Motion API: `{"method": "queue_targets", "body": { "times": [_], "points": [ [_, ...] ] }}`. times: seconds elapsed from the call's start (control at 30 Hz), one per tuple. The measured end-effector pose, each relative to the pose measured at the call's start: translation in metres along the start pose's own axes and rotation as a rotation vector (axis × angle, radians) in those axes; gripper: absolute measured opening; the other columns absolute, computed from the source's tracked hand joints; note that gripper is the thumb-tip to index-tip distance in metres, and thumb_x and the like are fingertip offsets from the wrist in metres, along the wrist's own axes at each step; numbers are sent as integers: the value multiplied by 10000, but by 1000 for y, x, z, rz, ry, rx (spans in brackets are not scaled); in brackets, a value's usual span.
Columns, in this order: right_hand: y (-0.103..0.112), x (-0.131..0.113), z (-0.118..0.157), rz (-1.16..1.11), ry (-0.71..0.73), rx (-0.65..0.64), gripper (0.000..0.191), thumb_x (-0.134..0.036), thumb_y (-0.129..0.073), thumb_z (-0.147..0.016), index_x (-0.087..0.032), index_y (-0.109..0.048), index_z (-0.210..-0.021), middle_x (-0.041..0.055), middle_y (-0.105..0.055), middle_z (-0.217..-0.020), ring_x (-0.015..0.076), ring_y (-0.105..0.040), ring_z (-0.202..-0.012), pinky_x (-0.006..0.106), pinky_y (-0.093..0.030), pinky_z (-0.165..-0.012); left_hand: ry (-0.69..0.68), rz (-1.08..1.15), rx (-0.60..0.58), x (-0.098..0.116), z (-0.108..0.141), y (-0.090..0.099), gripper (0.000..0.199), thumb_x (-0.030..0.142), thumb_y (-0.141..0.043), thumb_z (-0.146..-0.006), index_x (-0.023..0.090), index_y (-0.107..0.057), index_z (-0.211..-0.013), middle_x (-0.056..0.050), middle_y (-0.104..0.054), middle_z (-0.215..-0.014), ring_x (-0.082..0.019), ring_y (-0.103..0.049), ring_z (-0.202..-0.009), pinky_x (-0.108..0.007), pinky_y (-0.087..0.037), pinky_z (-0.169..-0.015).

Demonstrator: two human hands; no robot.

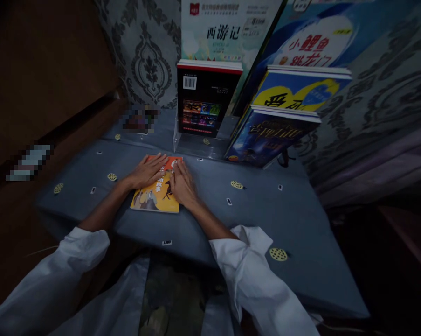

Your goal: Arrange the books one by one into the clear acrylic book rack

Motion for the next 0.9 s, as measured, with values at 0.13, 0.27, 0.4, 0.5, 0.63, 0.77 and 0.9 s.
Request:
{"method": "queue_targets", "body": {
  "times": [0.13,0.27,0.4,0.5,0.63,0.77,0.9],
  "points": [
    [0,2,1,-5,-7,13,561,-259,-352,-972,-72,-404,-1498,155,-355,-1596,266,-265,-1507,485,-246,-1238,-20,-28,-18,11,4,-3,609,466,-269,-1029,194,-239,-1573,-74,-203,-1652,-234,-124,-1546,-515,-54,-1242],
    [0,2,1,-21,11,31,563,-258,-351,-975,-91,-390,-1511,147,-372,-1589,262,-274,-1504,498,-251,-1236,-68,-28,9,20,9,-4,606,482,-265,-1028,207,-258,-1568,-75,-250,-1639,-224,-164,-1539,-489,-71,-1247],
    [0,3,0,-13,10,40,553,-260,-330,-985,-90,-399,-1506,152,-382,-1583,257,-283,-1501,488,-260,-1235,-104,-59,28,29,17,-5,596,465,-276,-1031,192,-278,-1560,-97,-279,-1627,-226,-188,-1533,-491,-88,-1244],
    [0,3,0,4,5,36,555,-263,-328,-985,-64,-408,-1497,177,-381,-1578,268,-294,-1496,486,-269,-1231,-101,-73,36,36,25,-7,596,469,-272,-1034,185,-283,-1558,-108,-271,-1627,-231,-198,-1531,-495,-137,-1235],
    [1,1,0,11,23,28,557,-252,-320,-981,-82,-400,-1505,168,-386,-1576,271,-313,-1488,506,-292,-1219,-112,-79,86,48,37,-6,598,498,-274,-1034,204,-291,-1555,-104,-300,-1618,-234,-228,-1523,-500,-154,-1231],
    [1,2,4,29,34,33,551,-249,-319,-981,-63,-419,-1490,187,-389,-1570,279,-338,-1476,503,-311,-1211,-134,-99,108,58,47,-8,625,538,-256,-1032,204,-272,-1560,-110,-308,-1614,-229,-227,-1524,-493,-131,-1237],
    [3,1,10,19,67,63,541,-246,-324,-977,-115,-431,-1491,157,-425,-1556,266,-365,-1463,513,-320,-1205,-137,-96,102,62,52,-9,645,561,-240,-1027,207,-253,-1566,-113,-298,-1618,-231,-216,-1527,-499,-122,-1239]
  ]
}}
Point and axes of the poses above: each hand's wrist, its own z-axis away from the middle knuckle, its own y-axis out of the back of the hand, x = y × z, the point moved 9 cm from there along -z, towards the middle knuckle
